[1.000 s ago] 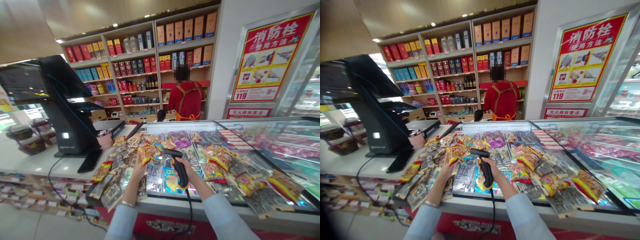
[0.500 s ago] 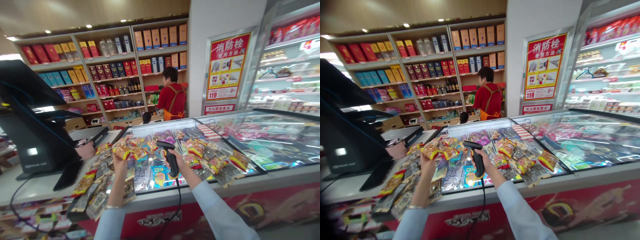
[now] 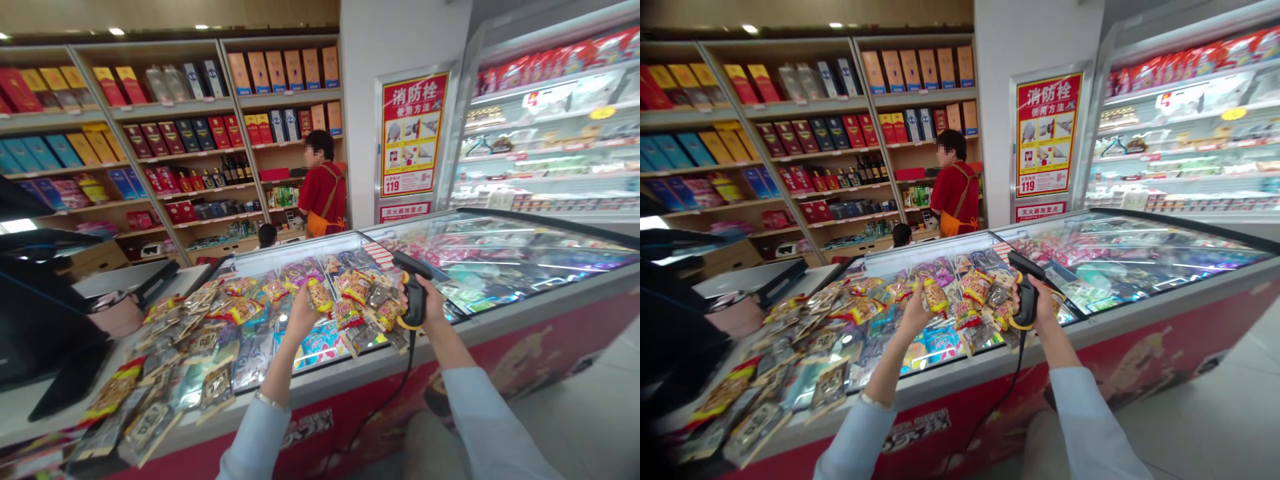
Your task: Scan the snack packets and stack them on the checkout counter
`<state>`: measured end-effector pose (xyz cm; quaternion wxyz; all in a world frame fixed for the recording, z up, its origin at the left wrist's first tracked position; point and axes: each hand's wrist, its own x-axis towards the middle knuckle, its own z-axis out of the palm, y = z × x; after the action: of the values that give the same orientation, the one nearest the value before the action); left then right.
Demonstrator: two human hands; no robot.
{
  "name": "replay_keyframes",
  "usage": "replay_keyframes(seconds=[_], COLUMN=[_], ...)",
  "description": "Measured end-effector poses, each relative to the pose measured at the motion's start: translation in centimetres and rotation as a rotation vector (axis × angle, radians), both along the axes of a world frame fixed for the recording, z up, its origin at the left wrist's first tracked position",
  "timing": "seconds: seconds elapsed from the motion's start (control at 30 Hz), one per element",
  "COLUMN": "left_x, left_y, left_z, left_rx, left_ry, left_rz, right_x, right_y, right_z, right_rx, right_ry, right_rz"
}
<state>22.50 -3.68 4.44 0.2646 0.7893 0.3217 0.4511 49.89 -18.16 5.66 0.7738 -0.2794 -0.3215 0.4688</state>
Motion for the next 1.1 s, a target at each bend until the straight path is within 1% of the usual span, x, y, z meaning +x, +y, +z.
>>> replay_keyframes(seconds=[0.07, 0.13, 0.17, 0.23, 0.3, 0.4, 0.5, 0.67, 0.9, 1.1], left_x=[3.7, 6.6, 7.7, 9.2, 10.1, 10.9, 11.7, 12.5, 11.9, 11.5], left_y=[-1.4, -2.9, -3.6, -5.0, -6.0, -6.7, -6.5, -5.8, -5.5, -5.4], left_z=[0.0, -0.4, -0.6, -1.1, -1.6, -1.9, -2.0, -2.1, -3.0, -3.6], left_rx=[-0.002, -0.031, -0.049, -0.052, 0.002, 0.101, 0.128, 0.128, 0.141, 0.148], left_ry=[0.101, 0.215, 0.271, 0.386, 0.478, 0.548, 0.571, 0.567, 0.47, 0.427], left_rz=[-0.112, -0.158, -0.158, -0.113, -0.051, 0.025, 0.067, 0.05, -0.003, -0.006], right_x=[1.8, 3.3, 3.9, 4.9, 5.4, 5.8, 5.9, 5.9, 5.5, 4.9], right_y=[-0.8, -1.3, -1.4, -1.6, -1.5, -1.2, -0.8, -0.2, -0.6, -1.3], right_z=[-0.8, -1.9, -2.4, -3.5, -4.5, -5.4, -5.8, -5.8, -5.4, -4.8], right_rx=[-0.004, -0.02, -0.027, -0.037, -0.049, -0.062, -0.068, -0.065, -0.082, -0.066], right_ry=[0.014, 0.028, 0.035, 0.053, 0.071, 0.101, 0.125, 0.123, 0.098, 0.076], right_rz=[-0.071, -0.121, -0.141, -0.172, -0.187, -0.201, -0.211, -0.213, -0.227, -0.221])
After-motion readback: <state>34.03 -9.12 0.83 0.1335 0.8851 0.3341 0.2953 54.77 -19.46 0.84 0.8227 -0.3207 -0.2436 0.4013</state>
